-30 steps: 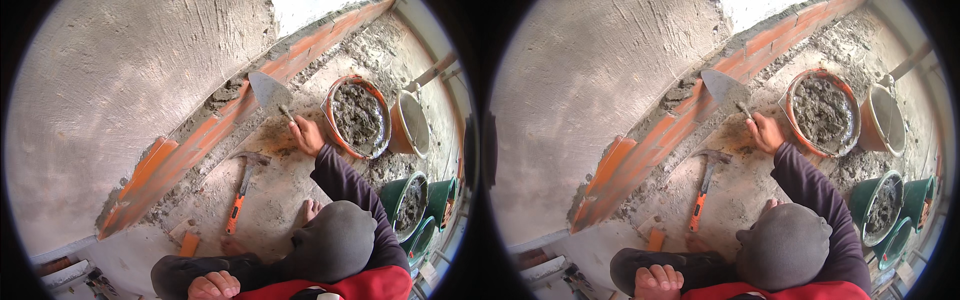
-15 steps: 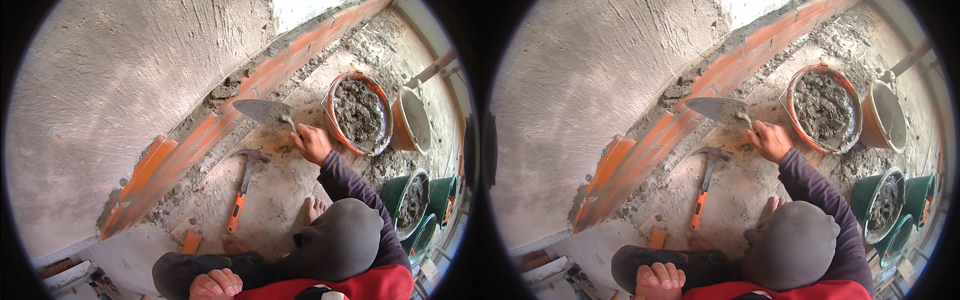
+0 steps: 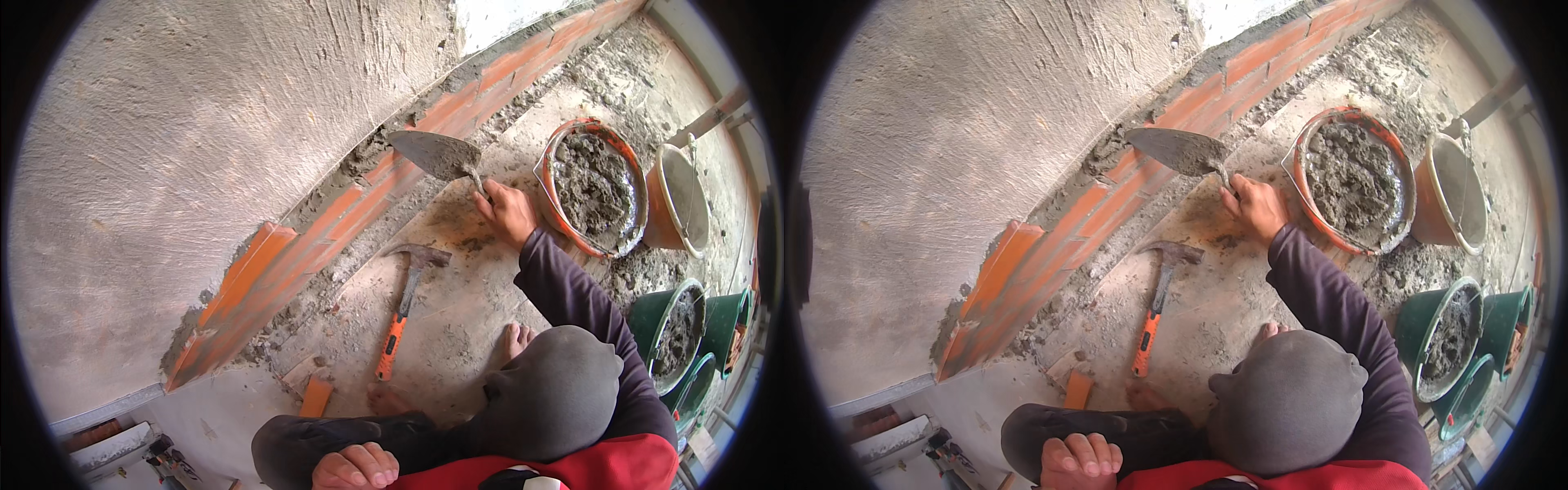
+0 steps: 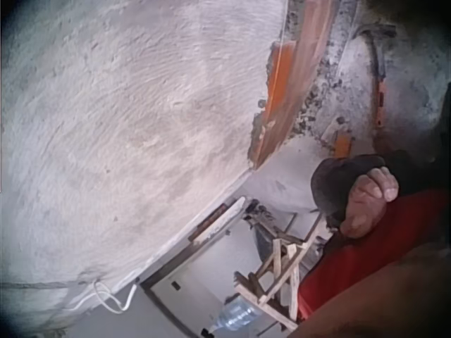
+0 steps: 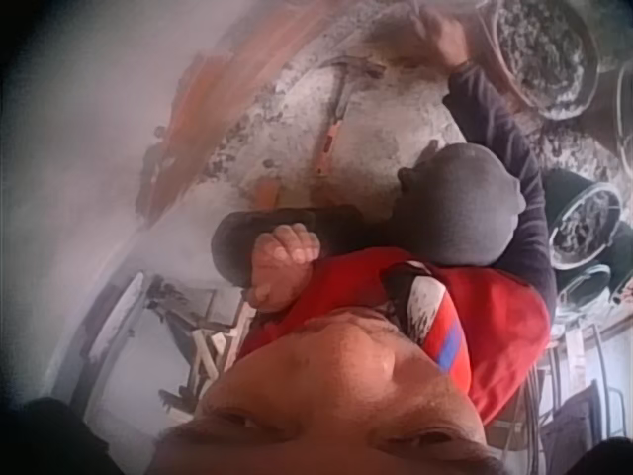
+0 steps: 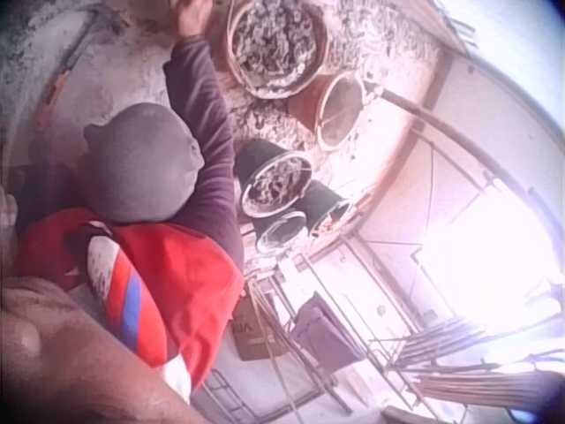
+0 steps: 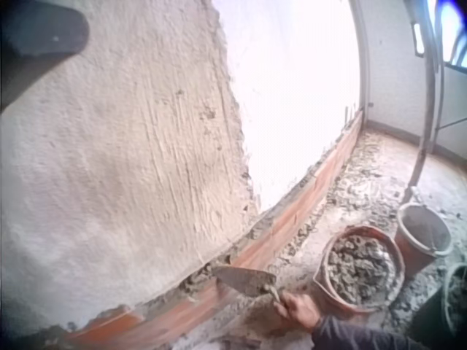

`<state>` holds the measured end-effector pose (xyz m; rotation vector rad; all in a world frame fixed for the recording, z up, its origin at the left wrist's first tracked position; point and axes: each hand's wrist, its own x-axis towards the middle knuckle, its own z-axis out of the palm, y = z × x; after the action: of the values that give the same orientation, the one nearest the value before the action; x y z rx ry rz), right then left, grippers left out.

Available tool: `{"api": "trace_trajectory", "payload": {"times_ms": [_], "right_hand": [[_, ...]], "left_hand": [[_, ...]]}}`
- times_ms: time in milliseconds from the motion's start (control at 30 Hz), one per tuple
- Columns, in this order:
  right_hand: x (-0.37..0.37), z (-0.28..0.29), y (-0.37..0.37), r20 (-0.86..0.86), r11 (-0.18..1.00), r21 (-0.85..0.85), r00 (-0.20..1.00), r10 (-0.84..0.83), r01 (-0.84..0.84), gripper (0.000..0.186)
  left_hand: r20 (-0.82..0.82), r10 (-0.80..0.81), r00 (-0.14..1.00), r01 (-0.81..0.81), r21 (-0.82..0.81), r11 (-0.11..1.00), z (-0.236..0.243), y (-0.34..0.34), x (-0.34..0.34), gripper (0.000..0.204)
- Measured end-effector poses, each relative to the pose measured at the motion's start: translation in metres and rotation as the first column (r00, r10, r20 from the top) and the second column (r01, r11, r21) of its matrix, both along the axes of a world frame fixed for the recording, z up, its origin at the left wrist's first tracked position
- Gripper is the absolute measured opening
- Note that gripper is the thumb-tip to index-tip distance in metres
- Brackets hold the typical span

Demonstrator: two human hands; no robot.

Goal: The person applies mortar to a tile using a trowel and places it onto the lower section of a wall.

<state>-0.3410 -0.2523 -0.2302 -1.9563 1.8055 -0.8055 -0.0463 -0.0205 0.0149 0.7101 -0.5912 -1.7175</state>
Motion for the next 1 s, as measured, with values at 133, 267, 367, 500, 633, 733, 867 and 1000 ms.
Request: {"api": "trace_trajectory", "payload": {"times_ms": [133,267,367,500,633,733,867,1000], "right_hand": [[0.002,0.012,0.003,0.137,0.980,0.192,0.990,0.020,-0.047,0.034],[0.004,0.016,0.016,0.252,0.959,0.274,0.968,0.007,-0.078,0.036],[0.007,0.025,0.037,0.298,0.946,0.312,0.955,-0.014,-0.083,0.037],[0.025,0.061,0.056,0.389,0.917,0.362,0.921,0.014,-0.167,0.038],[0.049,0.062,0.059,0.655,0.795,0.504,0.749,-0.098,-0.337,0.041],[0.070,0.057,0.055,0.619,0.807,0.497,0.782,-0.071,-0.319,0.041],[0.085,0.051,0.054,0.493,0.903,0.326,0.866,0.089,-0.279,0.038],[0.087,0.036,0.051,0.230,0.940,0.245,0.956,0.181,-0.237,0.032]], "left_hand": [[0.008,-0.012,1.000,0.012,0.020,1.000,0.003,0.000,0.001,0.048],[-0.006,-0.008,1.000,0.008,0.018,1.000,0.001,0.000,0.001,0.048],[-0.011,-0.005,1.000,0.005,0.011,1.000,0.004,0.000,0.002,0.048],[-0.011,0.009,1.000,-0.009,0.016,1.000,0.004,0.004,0.004,0.049],[-0.040,0.005,0.999,-0.006,-0.002,1.000,0.004,0.007,0.004,0.048],[-0.054,0.007,0.999,-0.008,-0.020,1.000,0.003,0.008,0.004,0.048],[-0.039,0.027,0.999,-0.028,-0.027,0.999,0.003,0.013,0.006,0.049],[-0.034,0.026,0.999,-0.026,-0.010,1.000,0.005,0.013,0.007,0.049]]}}
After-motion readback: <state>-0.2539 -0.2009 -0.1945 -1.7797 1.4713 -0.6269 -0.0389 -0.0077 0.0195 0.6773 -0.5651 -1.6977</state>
